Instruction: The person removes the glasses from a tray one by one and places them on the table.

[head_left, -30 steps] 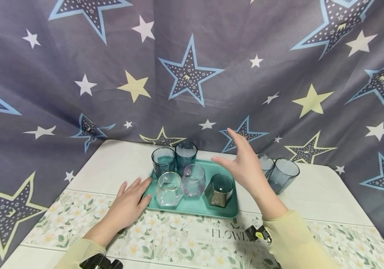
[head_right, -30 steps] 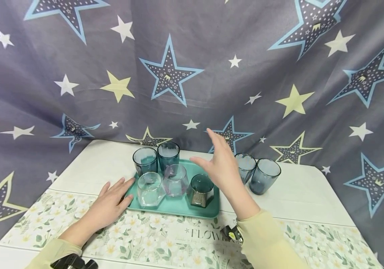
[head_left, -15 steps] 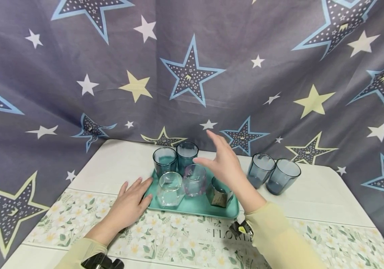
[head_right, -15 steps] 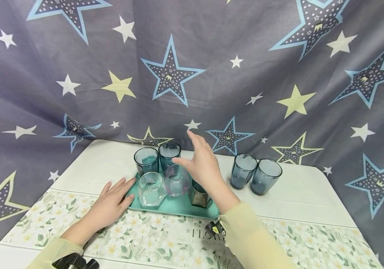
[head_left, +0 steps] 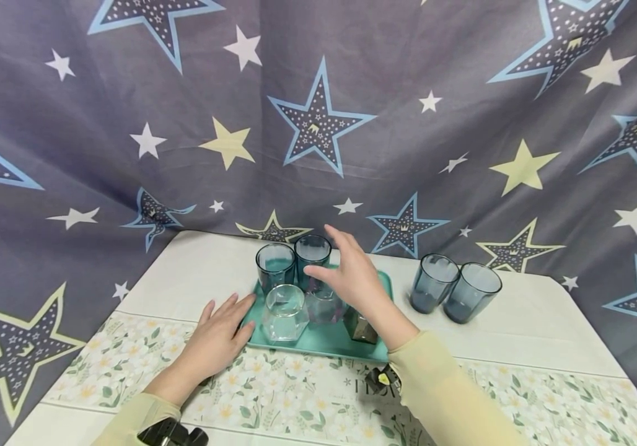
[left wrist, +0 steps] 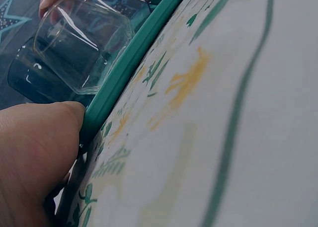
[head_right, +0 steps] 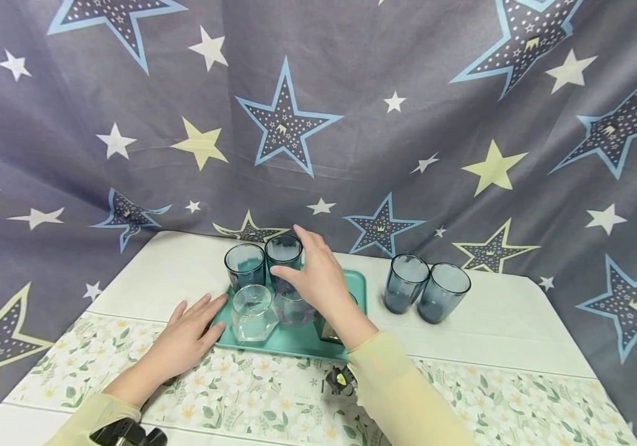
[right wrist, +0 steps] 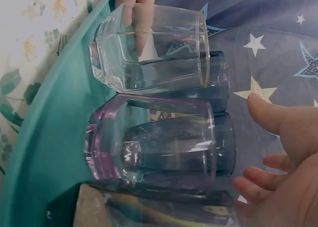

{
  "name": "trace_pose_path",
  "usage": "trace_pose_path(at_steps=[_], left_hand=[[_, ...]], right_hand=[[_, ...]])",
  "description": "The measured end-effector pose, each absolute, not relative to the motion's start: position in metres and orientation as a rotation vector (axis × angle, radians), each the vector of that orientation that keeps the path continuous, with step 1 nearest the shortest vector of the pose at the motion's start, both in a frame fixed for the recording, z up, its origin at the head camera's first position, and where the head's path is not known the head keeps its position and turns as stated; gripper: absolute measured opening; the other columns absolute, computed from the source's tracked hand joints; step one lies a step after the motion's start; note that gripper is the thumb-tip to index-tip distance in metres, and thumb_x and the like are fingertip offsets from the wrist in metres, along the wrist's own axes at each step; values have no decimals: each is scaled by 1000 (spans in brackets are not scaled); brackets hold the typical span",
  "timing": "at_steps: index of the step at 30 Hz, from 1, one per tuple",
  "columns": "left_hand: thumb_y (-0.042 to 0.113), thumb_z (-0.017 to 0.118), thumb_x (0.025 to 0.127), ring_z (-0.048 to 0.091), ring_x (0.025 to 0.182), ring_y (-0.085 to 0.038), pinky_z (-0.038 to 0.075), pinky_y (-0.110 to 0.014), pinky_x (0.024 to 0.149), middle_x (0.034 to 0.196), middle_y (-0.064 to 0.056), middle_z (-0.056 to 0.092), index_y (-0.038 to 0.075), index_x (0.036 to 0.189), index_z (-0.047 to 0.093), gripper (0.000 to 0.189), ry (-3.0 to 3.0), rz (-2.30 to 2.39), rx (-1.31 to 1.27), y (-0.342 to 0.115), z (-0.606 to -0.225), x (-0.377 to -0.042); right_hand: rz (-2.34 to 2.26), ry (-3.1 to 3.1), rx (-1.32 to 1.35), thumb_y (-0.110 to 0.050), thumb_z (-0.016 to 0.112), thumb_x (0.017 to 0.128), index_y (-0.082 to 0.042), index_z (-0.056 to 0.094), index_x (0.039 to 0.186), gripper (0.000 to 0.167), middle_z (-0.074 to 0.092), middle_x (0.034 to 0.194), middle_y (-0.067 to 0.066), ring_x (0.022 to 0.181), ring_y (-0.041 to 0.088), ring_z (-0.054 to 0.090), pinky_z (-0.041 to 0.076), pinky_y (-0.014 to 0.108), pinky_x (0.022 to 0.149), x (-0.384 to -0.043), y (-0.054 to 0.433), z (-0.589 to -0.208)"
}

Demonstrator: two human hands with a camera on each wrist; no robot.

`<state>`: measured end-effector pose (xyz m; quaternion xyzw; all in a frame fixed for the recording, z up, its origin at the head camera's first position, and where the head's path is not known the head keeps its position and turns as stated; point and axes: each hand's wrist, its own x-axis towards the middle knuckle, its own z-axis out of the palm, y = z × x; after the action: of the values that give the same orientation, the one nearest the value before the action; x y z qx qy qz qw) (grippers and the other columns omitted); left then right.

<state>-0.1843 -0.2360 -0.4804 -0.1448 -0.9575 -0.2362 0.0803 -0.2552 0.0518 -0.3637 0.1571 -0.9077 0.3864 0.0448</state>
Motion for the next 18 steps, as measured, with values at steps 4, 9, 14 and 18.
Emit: trace_pose_path(at_steps=[4, 9, 14, 18], left_hand=[[26, 61, 115, 39, 159, -46, 11, -74, 128, 167, -19, 51, 3, 166, 49, 57, -2863, -706, -431, -236, -480, -185], [26, 61, 115, 39, 159, -46, 11, -74, 128, 167, -18, 51, 3, 166, 50, 57, -2866, -706, -424, -235, -480, -185], [24, 61, 115, 39, 158, -46, 12, -73, 129, 167, -18, 51, 3, 165, 50, 56, -2861, -701, -425, -235, -480, -185], [24, 62, 114, 39, 159, -45, 12, -73, 129, 167, -18, 52, 3, 165, 50, 56, -2857, -695, -428, -236, -480, -184]], right_hand=[[1178, -2771, 482, -48, 83, 100, -26, 34, 175, 92, 39, 175, 9, 154, 38, 46, 44, 65, 119, -258, 49, -369], [1187, -2787, 474, -49, 81, 102, -26, 34, 175, 90, 37, 176, 10, 159, 38, 39, 40, 67, 122, -262, 46, -374], [1182, -2794, 461, -49, 81, 102, -26, 34, 175, 90, 35, 177, 11, 160, 38, 38, 39, 67, 122, -265, 42, -378], [1166, -2799, 443, -48, 81, 102, -25, 35, 175, 89, 35, 177, 11, 159, 38, 40, 40, 66, 122, -267, 40, -380]])
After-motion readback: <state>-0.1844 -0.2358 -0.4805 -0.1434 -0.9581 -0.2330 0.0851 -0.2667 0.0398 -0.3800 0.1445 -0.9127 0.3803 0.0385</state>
